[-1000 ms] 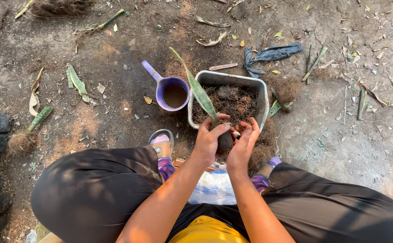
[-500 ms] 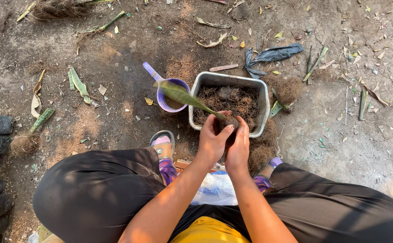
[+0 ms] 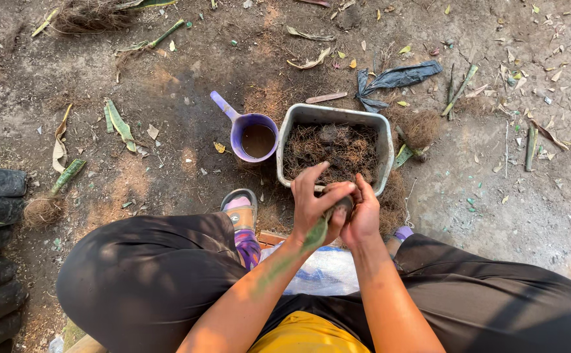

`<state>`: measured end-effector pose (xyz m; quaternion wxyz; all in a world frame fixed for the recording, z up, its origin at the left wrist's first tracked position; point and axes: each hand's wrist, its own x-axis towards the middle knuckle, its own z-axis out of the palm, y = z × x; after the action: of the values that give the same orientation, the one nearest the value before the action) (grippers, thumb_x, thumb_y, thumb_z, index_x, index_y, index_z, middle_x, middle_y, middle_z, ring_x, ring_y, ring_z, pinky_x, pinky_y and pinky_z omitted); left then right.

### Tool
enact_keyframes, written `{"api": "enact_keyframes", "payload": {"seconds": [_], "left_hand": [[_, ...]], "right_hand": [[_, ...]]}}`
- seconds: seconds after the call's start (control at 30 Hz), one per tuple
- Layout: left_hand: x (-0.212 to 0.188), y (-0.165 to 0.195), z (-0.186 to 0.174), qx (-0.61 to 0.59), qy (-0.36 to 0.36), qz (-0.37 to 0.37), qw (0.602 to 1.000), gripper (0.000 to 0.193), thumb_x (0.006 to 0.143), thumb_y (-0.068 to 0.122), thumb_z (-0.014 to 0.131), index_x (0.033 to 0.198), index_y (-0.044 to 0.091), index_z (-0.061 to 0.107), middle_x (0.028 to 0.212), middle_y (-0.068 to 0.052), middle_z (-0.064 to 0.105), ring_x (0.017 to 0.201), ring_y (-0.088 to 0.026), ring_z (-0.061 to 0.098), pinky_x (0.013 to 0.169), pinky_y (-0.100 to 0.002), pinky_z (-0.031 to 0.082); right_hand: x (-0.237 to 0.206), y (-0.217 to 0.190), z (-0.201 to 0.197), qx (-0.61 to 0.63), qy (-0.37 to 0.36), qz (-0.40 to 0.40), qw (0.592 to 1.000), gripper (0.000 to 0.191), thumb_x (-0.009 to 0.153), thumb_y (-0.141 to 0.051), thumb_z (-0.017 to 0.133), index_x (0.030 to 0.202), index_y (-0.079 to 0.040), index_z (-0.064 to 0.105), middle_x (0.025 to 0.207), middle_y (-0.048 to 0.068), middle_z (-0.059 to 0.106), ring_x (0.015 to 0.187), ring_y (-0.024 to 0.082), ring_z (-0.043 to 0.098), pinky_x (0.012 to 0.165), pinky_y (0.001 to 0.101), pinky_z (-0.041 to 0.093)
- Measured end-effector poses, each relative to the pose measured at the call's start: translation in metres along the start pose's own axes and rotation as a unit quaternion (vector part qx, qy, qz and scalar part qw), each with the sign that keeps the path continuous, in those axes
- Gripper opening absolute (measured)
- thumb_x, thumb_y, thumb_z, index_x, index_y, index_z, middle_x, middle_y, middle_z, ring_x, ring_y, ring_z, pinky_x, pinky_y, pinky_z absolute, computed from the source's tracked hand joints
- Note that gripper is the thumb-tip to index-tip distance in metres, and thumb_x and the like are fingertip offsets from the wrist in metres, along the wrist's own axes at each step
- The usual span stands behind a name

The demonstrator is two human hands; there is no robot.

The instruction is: The person sits on the ground and wraps a plant's root ball with fibrous material, likely coconut coir, using both hands. They repeatedly adjust and tighten the wrapping around the base of the plant.

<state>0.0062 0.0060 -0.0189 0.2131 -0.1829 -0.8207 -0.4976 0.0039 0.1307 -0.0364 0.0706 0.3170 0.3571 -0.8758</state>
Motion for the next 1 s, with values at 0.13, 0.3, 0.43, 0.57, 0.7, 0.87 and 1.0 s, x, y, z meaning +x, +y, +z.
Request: {"api": "enact_keyframes", "payload": {"seconds": [0.13,0.3,0.43,0.57,0.7,0.87,1.0], "left_hand": [[-0.014,-0.008,0.0,0.028,0.002,0.082,0.996,0.035,0.099,0.048,0.056,0.12,0.029,0.076,0.141,-0.013,0.056,0.13,-0.034,0.053,0.11,-0.053,0.038],[-0.021,-0.014,0.004,0.05,-0.009,0.094,0.994,0.028,0.101,0.045,0.059,0.12,0.033,0.076,0.141,-0.01,0.058,0.13,-0.033,0.056,0.111,-0.051,0.039],[-0.013,-0.009,0.006,0.003,0.008,0.042,0.999,0.036,0.098,0.047,0.056,0.122,0.028,0.073,0.142,-0.016,0.053,0.132,-0.036,0.052,0.11,-0.053,0.036],[0.009,0.0,0.001,-0.058,0.016,-0.066,0.996,0.046,0.104,0.048,0.048,0.136,0.02,0.065,0.151,-0.024,0.043,0.14,-0.041,0.044,0.119,-0.056,0.03],[0.03,0.007,-0.013,-0.056,0.014,-0.02,0.998,0.048,0.102,0.047,0.044,0.134,0.023,0.069,0.155,-0.024,0.042,0.144,-0.042,0.042,0.122,-0.056,0.028],[0.027,0.016,-0.018,-0.005,-0.008,0.048,0.999,0.046,0.094,0.04,0.052,0.133,0.021,0.07,0.151,-0.021,0.048,0.142,-0.041,0.046,0.12,-0.056,0.033],[0.012,0.018,-0.013,0.024,-0.002,0.053,0.998,0.05,0.089,0.035,0.055,0.136,0.019,0.067,0.146,-0.018,0.052,0.139,-0.041,0.048,0.117,-0.056,0.036]], "right_hand": [[0.004,0.015,-0.012,0.019,-0.054,0.036,0.998,0.05,0.108,-0.036,0.041,0.075,-0.003,0.06,0.084,0.013,0.068,0.077,0.024,0.065,0.077,0.0361,0.054],[0.009,0.022,-0.025,0.007,-0.074,0.035,0.997,0.044,0.106,-0.031,0.044,0.073,-0.003,0.057,0.081,0.012,0.065,0.076,0.023,0.062,0.076,0.035,0.054],[-0.001,0.008,-0.014,0.034,-0.063,-0.001,0.997,0.034,0.101,-0.024,0.04,0.095,-0.001,0.064,0.093,0.012,0.068,0.086,0.023,0.065,0.082,0.0363,0.056],[-0.014,-0.007,0.005,0.047,-0.055,-0.007,0.997,0.036,0.099,-0.022,0.04,0.128,-0.012,0.058,0.113,0.009,0.07,0.102,0.02,0.067,0.094,0.0369,0.055],[-0.014,-0.007,0.013,0.007,-0.089,-0.083,0.993,0.038,0.111,-0.022,0.045,0.145,-0.008,0.054,0.12,0.008,0.066,0.108,0.018,0.064,0.093,0.035,0.054],[-0.007,-0.009,-0.002,0.039,-0.113,0.008,0.993,0.056,0.105,-0.05,0.036,0.105,-0.002,0.065,0.098,0.013,0.072,0.089,0.022,0.07,0.079,0.0362,0.06],[0.003,-0.001,-0.015,0.043,-0.102,0.032,0.993,0.055,0.107,-0.05,0.045,0.095,-0.002,0.068,0.087,0.01,0.071,0.077,0.02,0.068,0.071,0.0329,0.057]]}}
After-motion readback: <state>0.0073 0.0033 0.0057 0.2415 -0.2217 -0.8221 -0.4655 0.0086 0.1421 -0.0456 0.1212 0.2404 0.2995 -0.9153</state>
